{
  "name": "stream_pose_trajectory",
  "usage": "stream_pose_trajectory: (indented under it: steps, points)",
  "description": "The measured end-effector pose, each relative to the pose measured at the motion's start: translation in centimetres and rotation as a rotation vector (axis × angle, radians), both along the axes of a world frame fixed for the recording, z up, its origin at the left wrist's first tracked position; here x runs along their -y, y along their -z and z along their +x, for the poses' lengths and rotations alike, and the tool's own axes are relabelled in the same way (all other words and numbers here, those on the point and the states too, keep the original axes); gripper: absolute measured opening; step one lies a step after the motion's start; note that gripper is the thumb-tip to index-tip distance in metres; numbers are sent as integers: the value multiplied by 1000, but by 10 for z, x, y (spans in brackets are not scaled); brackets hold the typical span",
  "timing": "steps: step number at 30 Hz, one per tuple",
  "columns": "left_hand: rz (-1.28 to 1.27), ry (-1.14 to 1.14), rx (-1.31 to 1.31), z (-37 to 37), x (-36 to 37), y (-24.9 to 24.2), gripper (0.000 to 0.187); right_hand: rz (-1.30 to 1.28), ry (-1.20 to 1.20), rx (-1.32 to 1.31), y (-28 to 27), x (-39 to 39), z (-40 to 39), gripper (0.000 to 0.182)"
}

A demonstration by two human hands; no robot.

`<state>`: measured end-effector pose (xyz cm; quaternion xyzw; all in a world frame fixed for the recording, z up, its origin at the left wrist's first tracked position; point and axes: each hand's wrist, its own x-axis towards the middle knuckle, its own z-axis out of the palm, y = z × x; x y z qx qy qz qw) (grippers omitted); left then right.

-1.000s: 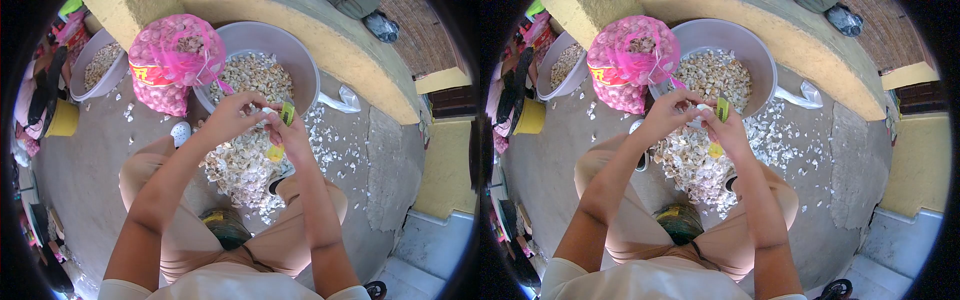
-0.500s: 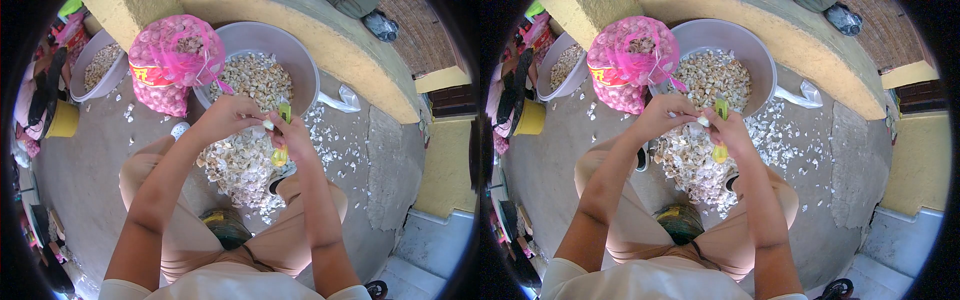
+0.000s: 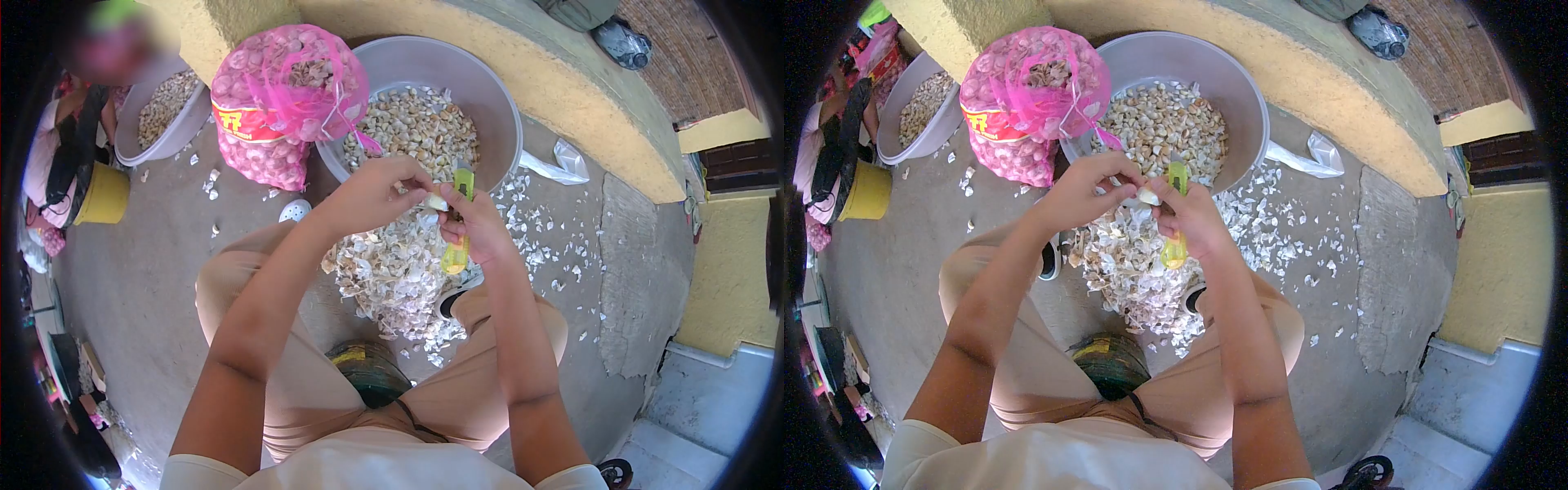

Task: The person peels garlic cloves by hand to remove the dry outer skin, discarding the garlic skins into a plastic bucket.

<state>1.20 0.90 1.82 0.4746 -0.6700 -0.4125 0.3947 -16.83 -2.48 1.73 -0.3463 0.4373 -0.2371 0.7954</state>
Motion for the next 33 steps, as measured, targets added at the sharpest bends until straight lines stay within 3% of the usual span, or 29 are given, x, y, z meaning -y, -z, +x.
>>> stream_pose_trajectory:
  steps: [5,14,20,23,29,33]
  points:
    - [-158,62,52,3,1,2,12,30,-9,36,-2,2,-2,25]
    - [-72,132,199,-1,-3,3,10,23,-30,-30,1,1,-1,22]
    - [149,40,21,-3,-2,12,8,-159,-127,-129,-6,0,1,22]
    - [182,-130,-61,-1,7,33,8,-293,-272,-209,-3,-3,3,26]
    - [290,-174,-225,-1,4,12,11,-244,-187,-117,5,-1,1,26]
    - [263,-116,-175,4,3,8,10,-219,-154,-56,-2,-1,2,25]
